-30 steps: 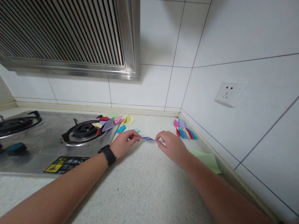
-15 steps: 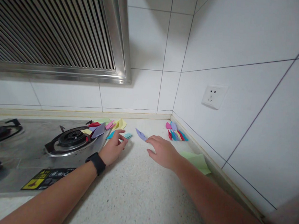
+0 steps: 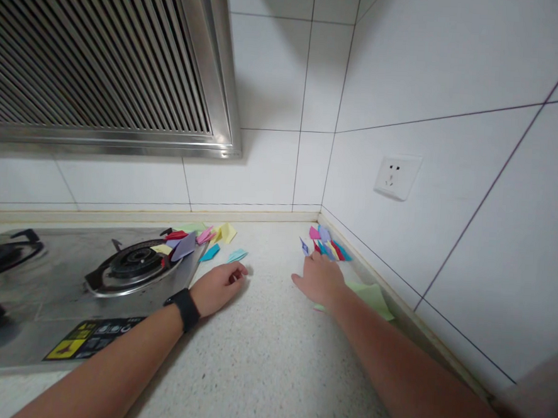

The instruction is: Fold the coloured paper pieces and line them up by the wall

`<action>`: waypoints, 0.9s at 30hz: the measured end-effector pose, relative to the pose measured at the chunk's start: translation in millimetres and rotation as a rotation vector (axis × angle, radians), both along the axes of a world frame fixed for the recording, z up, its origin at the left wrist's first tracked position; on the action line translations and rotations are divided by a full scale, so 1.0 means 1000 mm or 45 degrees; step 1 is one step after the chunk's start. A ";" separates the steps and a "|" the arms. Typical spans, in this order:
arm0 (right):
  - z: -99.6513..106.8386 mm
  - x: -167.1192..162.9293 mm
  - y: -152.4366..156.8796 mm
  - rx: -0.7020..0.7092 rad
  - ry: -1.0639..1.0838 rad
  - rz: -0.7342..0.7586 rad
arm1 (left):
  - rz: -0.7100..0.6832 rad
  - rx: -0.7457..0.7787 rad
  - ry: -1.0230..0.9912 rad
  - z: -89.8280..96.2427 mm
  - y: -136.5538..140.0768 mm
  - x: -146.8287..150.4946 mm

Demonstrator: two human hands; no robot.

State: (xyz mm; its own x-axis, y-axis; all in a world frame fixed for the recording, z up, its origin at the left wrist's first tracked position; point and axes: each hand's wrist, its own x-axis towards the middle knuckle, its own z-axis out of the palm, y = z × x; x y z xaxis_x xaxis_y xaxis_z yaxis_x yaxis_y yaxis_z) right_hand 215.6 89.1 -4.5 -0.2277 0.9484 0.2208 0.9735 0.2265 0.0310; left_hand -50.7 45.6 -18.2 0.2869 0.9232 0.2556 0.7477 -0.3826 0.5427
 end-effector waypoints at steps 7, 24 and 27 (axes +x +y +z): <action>0.001 0.004 0.003 -0.085 -0.010 -0.043 | -0.011 0.031 0.053 0.000 -0.002 0.002; 0.000 0.006 0.006 -0.030 0.020 -0.063 | -0.061 0.086 0.163 0.001 -0.005 0.001; 0.001 0.006 0.004 -0.049 0.013 -0.058 | -0.063 0.093 0.165 0.000 -0.004 0.001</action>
